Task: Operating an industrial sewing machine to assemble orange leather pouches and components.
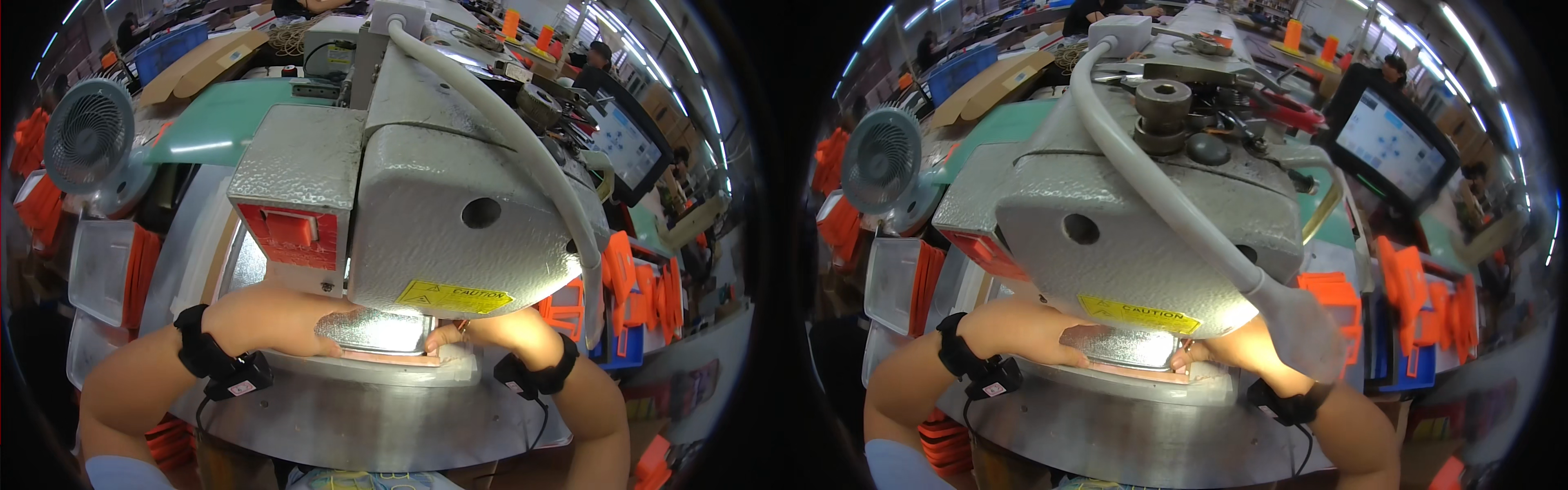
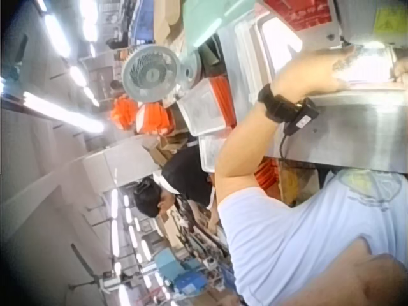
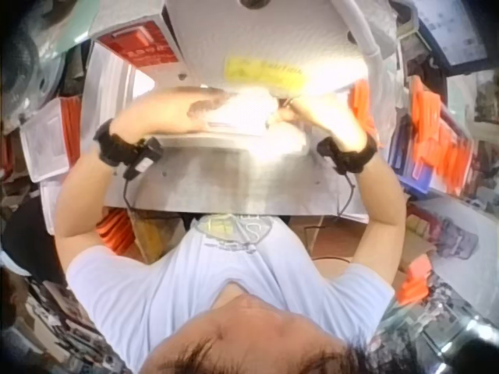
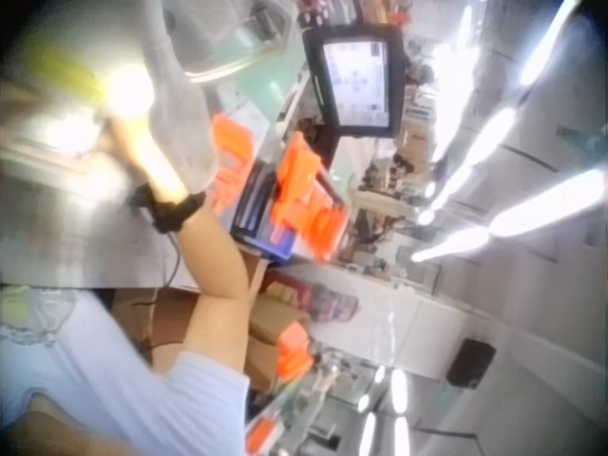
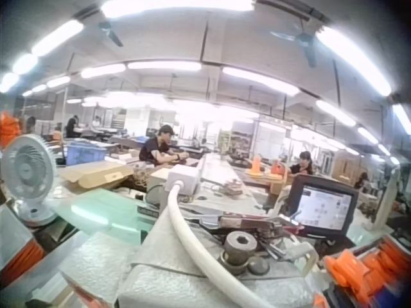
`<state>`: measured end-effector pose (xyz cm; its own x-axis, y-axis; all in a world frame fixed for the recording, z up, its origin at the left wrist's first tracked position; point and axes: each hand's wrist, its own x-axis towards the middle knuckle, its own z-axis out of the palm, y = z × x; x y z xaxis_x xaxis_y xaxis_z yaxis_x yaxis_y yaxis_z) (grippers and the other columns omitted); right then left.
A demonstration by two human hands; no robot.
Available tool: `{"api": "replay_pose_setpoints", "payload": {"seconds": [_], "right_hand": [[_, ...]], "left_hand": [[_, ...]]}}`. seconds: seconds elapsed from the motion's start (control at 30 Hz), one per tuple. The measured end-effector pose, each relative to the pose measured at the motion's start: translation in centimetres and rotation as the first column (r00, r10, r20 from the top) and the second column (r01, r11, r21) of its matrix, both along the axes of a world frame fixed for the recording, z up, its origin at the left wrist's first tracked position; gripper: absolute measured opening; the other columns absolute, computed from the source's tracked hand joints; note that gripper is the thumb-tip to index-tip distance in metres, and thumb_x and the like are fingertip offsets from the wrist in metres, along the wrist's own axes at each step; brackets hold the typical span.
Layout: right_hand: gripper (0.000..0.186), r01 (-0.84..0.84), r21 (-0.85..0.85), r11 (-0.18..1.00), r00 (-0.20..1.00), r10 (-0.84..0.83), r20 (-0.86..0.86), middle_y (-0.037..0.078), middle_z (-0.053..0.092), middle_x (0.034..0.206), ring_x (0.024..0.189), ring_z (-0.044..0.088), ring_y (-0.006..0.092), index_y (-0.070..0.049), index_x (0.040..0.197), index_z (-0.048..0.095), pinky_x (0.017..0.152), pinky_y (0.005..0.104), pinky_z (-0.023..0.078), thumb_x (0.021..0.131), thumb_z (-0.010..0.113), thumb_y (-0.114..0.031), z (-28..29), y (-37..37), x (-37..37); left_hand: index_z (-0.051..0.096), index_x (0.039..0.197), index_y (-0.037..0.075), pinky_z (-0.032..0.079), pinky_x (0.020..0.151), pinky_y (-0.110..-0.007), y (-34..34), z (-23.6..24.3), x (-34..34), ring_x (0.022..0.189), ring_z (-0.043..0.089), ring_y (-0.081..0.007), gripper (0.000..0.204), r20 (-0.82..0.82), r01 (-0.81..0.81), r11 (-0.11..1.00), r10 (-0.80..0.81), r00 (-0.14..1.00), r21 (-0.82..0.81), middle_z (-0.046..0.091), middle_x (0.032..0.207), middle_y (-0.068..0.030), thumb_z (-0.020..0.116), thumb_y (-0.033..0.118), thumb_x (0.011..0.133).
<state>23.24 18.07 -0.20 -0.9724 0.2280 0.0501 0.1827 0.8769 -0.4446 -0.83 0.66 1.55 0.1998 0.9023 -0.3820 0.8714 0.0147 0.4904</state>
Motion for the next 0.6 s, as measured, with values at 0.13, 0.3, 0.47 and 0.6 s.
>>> {"api": "replay_pose_setpoints", "payload": {"seconds": [0.13, 0.3, 0.47, 0.6], "right_hand": [[0.070, -0.006, -0.041, 0.999, 1.000, 0.005, -0.012, 0.013, 0.065, 0.111, 0.101, 0.059, 0.0292, -0.003, 0.127, 0.059, 0.087, 0.0379, 0.047, 0.076, 0.066, -0.050, 0.1, 0.8, -0.7], [0.062, 0.043, -0.157, 0.987, 0.999, -0.045, -0.005, 0.011, 0.065, 0.109, 0.095, 0.058, 0.0257, -0.003, 0.131, 0.056, 0.083, 0.0361, 0.047, 0.081, 0.063, -0.040, 1.3, 1.5, -1.1], [0.055, 0.239, -0.580, 0.779, 0.971, -0.194, 0.139, 0.009, 0.065, 0.107, 0.090, 0.057, 0.0221, -0.003, 0.135, 0.054, 0.080, 0.0342, 0.046, 0.087, 0.059, -0.029, 6.9, -0.7, -0.5], [0.050, 0.438, -0.752, 0.492, 0.899, -0.258, 0.355, 0.007, 0.065, 0.106, 0.086, 0.057, 0.0193, -0.003, 0.138, 0.052, 0.077, 0.0327, 0.046, 0.091, 0.056, -0.020, 8.7, -0.6, -0.4]], "left_hand": [[0.054, 0.139, 0.013, 0.045, 0.100, -0.036, 1.0, 0.0, -0.7, 0.120, 0.057, -0.0323, 0.065, 0.001, 0.012, 1.000, -0.012, 1.000, -0.027, 0.059, 0.134, -0.0149, 0.062, 0.051, 0.087], [0.064, 0.123, 0.011, 0.051, 0.087, -0.035, 1.4, 0.1, -1.2, 0.103, 0.065, -0.0251, 0.057, 0.189, -0.276, 0.958, 0.287, 0.939, -0.081, 0.069, 0.114, -0.0098, 0.078, 0.042, 0.077], [0.063, 0.119, -0.001, 0.050, 0.090, -0.033, 0.3, -1.4, -2.0, 0.107, 0.062, -0.0184, 0.071, 0.548, -0.421, 0.897, 0.423, 0.721, -0.138, 0.068, 0.117, -0.0095, 0.089, 0.040, 0.068], [0.060, 0.124, -0.004, 0.047, 0.097, -0.032, 0.1, -1.4, -1.2, 0.115, 0.059, -0.0196, 0.080, 0.438, -0.437, 0.878, 0.476, 0.762, -0.193, 0.064, 0.127, -0.0117, 0.082, 0.053, 0.073]]}}
